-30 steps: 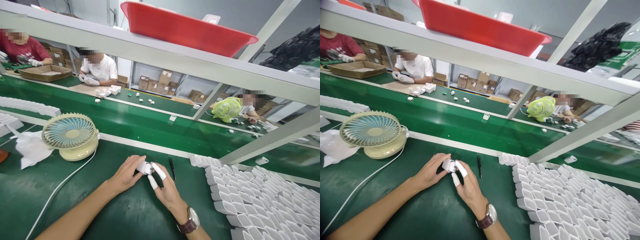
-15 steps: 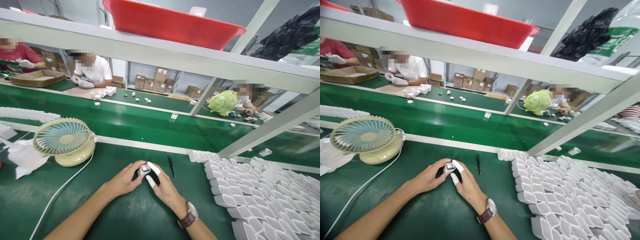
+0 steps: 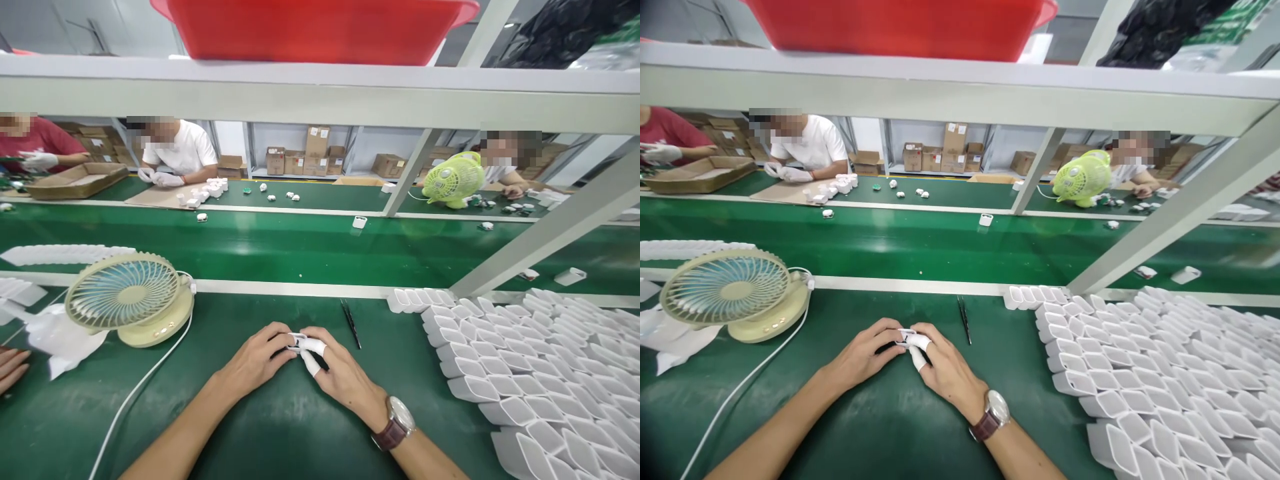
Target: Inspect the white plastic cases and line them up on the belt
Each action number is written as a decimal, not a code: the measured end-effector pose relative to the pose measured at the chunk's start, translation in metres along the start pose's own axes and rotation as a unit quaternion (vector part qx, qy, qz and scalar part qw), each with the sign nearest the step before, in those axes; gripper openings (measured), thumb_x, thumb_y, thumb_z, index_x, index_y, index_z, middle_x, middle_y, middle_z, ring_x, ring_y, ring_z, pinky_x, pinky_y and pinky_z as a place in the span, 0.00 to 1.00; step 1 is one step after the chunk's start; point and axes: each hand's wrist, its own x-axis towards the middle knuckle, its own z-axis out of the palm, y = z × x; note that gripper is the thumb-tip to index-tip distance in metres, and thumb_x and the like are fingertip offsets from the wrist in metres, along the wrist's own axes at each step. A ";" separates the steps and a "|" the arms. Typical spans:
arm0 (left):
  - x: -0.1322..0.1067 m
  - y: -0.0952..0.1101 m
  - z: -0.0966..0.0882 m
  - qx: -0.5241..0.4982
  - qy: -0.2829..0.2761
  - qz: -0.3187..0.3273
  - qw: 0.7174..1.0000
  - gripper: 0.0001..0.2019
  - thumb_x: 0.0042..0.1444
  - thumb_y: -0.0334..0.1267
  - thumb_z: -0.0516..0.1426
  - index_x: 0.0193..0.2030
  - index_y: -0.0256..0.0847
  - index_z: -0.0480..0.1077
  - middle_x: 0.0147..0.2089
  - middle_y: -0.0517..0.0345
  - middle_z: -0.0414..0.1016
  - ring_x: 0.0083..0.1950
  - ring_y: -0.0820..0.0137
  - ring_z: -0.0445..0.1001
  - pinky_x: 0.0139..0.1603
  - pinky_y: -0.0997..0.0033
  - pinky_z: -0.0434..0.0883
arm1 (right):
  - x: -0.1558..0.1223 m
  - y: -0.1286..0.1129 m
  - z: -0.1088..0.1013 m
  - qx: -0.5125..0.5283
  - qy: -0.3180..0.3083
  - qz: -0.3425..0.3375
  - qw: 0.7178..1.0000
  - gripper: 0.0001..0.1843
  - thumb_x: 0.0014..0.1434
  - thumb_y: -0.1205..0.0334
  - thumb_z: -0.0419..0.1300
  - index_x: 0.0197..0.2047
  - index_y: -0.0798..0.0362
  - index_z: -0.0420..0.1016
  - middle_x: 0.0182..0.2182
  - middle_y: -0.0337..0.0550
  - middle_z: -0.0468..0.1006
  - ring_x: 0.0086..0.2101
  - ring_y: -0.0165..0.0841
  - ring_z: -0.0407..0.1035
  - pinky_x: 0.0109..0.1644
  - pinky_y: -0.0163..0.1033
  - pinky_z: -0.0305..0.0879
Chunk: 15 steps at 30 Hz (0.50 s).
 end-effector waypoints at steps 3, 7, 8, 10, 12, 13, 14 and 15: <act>0.001 0.002 0.000 0.000 -0.002 -0.005 1.000 0.09 0.71 0.40 0.56 0.53 0.44 0.74 0.52 0.50 0.77 0.51 0.64 0.81 0.52 0.67 0.79 | 0.002 -0.003 -0.002 -0.009 0.006 -0.006 1.000 0.16 0.70 0.67 0.54 0.59 0.46 0.69 0.55 0.50 0.76 0.52 0.39 0.76 0.56 0.46 0.78; 0.003 0.004 -0.001 -0.015 0.011 -0.003 1.000 0.07 0.70 0.38 0.57 0.50 0.44 0.75 0.51 0.50 0.78 0.50 0.64 0.81 0.51 0.67 0.79 | 0.002 -0.004 -0.002 -0.012 0.005 0.004 1.000 0.18 0.70 0.67 0.54 0.61 0.46 0.67 0.55 0.49 0.76 0.51 0.39 0.77 0.56 0.47 0.78; 0.003 0.004 -0.001 -0.021 0.015 -0.003 1.000 0.06 0.70 0.38 0.57 0.50 0.43 0.75 0.50 0.50 0.78 0.49 0.64 0.81 0.51 0.67 0.79 | 0.001 -0.004 -0.002 -0.012 0.005 0.011 1.000 0.19 0.70 0.67 0.54 0.62 0.46 0.67 0.55 0.49 0.76 0.51 0.39 0.77 0.56 0.47 0.78; 0.002 0.004 -0.001 -0.033 0.016 -0.008 0.999 0.08 0.69 0.38 0.59 0.52 0.43 0.74 0.51 0.49 0.78 0.50 0.64 0.81 0.52 0.66 0.79 | 0.000 -0.003 -0.001 -0.010 0.003 0.025 1.000 0.19 0.70 0.66 0.54 0.63 0.47 0.66 0.56 0.49 0.76 0.52 0.39 0.77 0.56 0.47 0.78; 0.002 0.004 -0.002 -0.045 0.012 -0.016 0.999 0.10 0.68 0.38 0.59 0.55 0.44 0.72 0.52 0.48 0.78 0.52 0.63 0.80 0.54 0.64 0.79 | -0.001 -0.002 -0.001 -0.010 0.001 0.034 0.999 0.19 0.71 0.66 0.53 0.63 0.47 0.65 0.56 0.50 0.76 0.52 0.39 0.77 0.56 0.47 0.78; 0.002 0.005 -0.001 -0.052 0.010 -0.019 0.998 0.11 0.68 0.38 0.59 0.56 0.44 0.72 0.53 0.48 0.78 0.53 0.62 0.79 0.54 0.63 0.78 | -0.002 -0.002 -0.001 -0.011 -0.001 0.036 0.999 0.20 0.71 0.66 0.53 0.64 0.47 0.64 0.57 0.50 0.76 0.52 0.39 0.77 0.57 0.48 0.78; 0.002 0.005 -0.001 -0.060 0.012 -0.024 0.998 0.11 0.68 0.38 0.59 0.56 0.44 0.72 0.53 0.48 0.78 0.54 0.62 0.79 0.55 0.62 0.78 | -0.002 -0.002 -0.001 -0.012 -0.003 0.037 0.999 0.21 0.71 0.67 0.53 0.65 0.47 0.63 0.58 0.51 0.75 0.53 0.39 0.76 0.58 0.48 0.77; 0.002 0.007 0.000 -0.070 0.020 -0.033 0.997 0.10 0.68 0.38 0.59 0.55 0.44 0.73 0.53 0.48 0.78 0.54 0.62 0.79 0.55 0.62 0.78 | -0.002 -0.002 -0.001 -0.015 -0.006 0.036 0.999 0.22 0.71 0.67 0.53 0.66 0.48 0.62 0.59 0.51 0.75 0.55 0.40 0.75 0.60 0.49 0.76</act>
